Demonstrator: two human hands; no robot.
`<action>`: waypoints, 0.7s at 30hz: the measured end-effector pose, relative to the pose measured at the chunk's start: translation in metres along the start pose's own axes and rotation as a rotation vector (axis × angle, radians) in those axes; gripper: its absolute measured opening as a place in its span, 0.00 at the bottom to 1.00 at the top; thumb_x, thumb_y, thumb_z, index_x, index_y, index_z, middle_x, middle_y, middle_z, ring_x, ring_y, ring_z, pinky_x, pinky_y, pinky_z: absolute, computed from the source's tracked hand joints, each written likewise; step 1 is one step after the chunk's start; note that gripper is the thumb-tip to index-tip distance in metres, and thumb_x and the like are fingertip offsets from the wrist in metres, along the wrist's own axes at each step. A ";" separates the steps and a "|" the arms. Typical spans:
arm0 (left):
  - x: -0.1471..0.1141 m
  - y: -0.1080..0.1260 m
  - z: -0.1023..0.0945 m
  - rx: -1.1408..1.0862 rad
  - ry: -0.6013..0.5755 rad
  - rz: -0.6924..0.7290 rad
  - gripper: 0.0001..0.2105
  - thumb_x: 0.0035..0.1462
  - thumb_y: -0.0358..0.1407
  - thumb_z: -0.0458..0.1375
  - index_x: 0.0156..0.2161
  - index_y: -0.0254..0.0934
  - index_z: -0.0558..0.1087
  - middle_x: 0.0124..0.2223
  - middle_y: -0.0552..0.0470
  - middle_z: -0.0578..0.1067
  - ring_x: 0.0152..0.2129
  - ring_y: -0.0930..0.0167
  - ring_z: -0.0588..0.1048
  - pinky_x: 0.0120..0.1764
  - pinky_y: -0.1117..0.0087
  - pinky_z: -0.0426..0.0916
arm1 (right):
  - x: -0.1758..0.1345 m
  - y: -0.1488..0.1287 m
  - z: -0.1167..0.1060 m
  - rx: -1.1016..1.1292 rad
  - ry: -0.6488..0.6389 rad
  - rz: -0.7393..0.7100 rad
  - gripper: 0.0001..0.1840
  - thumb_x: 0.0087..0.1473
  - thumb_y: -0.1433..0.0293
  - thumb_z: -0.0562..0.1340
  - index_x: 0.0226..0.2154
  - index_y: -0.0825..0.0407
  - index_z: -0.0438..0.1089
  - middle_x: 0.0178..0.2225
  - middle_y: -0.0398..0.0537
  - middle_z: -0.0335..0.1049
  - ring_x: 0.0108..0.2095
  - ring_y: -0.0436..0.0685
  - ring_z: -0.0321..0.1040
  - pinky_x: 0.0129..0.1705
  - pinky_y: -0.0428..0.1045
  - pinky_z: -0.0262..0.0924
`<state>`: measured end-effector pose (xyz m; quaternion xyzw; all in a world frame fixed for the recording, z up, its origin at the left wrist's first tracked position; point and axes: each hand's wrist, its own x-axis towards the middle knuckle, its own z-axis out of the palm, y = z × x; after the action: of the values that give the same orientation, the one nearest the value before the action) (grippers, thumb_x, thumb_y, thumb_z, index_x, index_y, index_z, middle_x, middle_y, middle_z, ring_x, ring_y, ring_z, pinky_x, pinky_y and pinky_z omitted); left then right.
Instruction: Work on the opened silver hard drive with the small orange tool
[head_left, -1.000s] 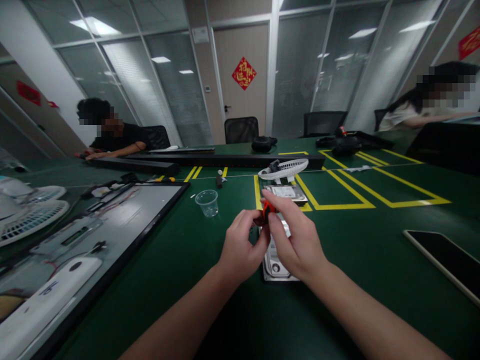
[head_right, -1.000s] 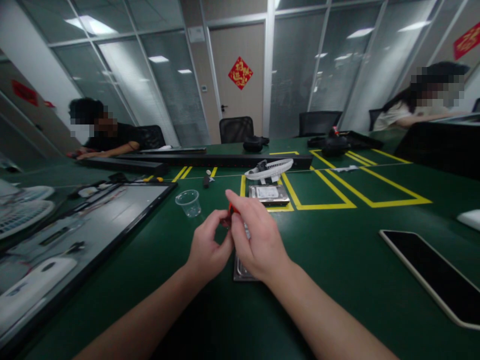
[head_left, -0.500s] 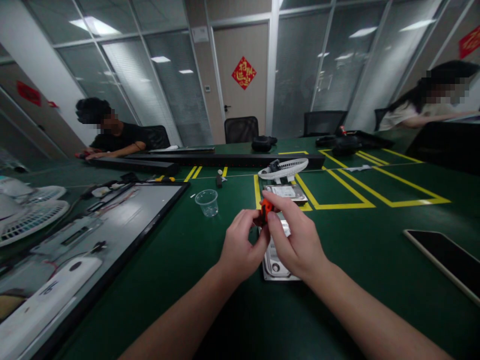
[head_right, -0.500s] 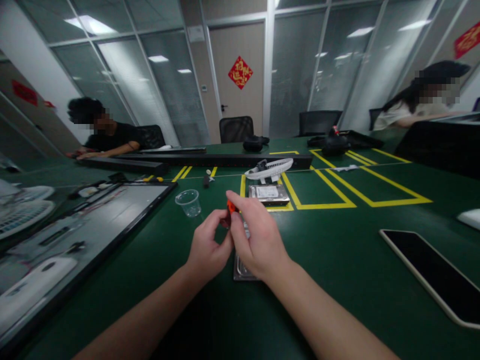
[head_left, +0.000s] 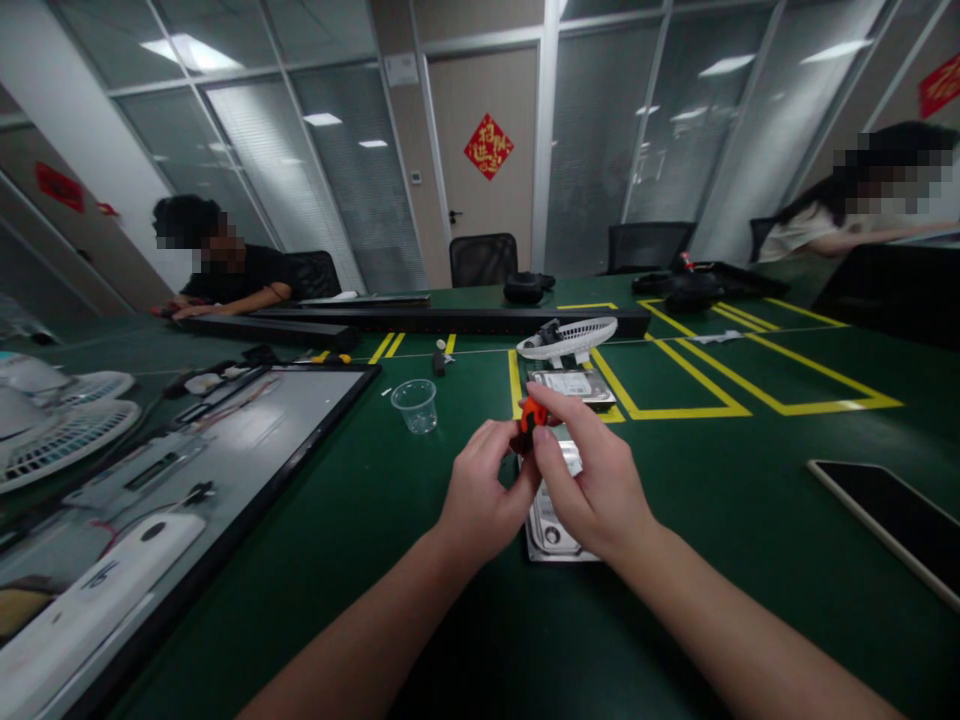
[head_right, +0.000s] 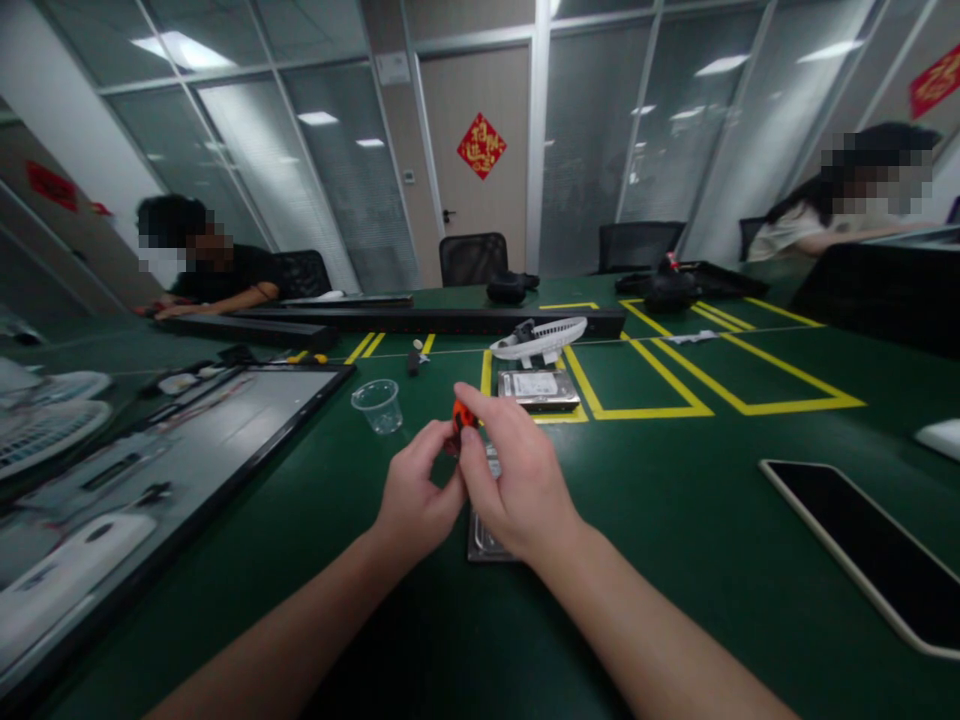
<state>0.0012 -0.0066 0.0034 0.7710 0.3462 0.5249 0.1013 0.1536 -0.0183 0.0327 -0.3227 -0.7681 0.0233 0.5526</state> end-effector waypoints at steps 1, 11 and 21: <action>0.000 0.000 0.000 0.004 0.010 -0.003 0.05 0.63 0.30 0.59 0.44 0.39 0.70 0.38 0.51 0.75 0.35 0.67 0.74 0.39 0.66 0.69 | 0.000 0.001 0.000 -0.004 0.002 0.001 0.23 0.68 0.73 0.57 0.63 0.47 0.63 0.53 0.54 0.75 0.52 0.60 0.73 0.54 0.58 0.71; 0.000 0.000 0.000 0.004 0.015 0.006 0.06 0.60 0.28 0.60 0.42 0.39 0.70 0.37 0.51 0.75 0.34 0.68 0.74 0.38 0.67 0.68 | 0.001 0.002 0.000 -0.038 0.051 0.016 0.18 0.66 0.69 0.61 0.58 0.49 0.67 0.46 0.52 0.73 0.46 0.59 0.72 0.50 0.57 0.71; -0.001 -0.001 0.002 -0.005 0.037 -0.007 0.10 0.59 0.28 0.61 0.46 0.38 0.70 0.41 0.50 0.75 0.37 0.66 0.73 0.40 0.65 0.69 | 0.001 0.005 0.001 -0.038 0.026 -0.001 0.21 0.67 0.71 0.60 0.60 0.47 0.65 0.48 0.52 0.74 0.48 0.59 0.73 0.51 0.58 0.71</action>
<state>0.0024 -0.0059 0.0016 0.7597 0.3494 0.5394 0.0987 0.1546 -0.0136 0.0308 -0.3331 -0.7612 0.0041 0.5564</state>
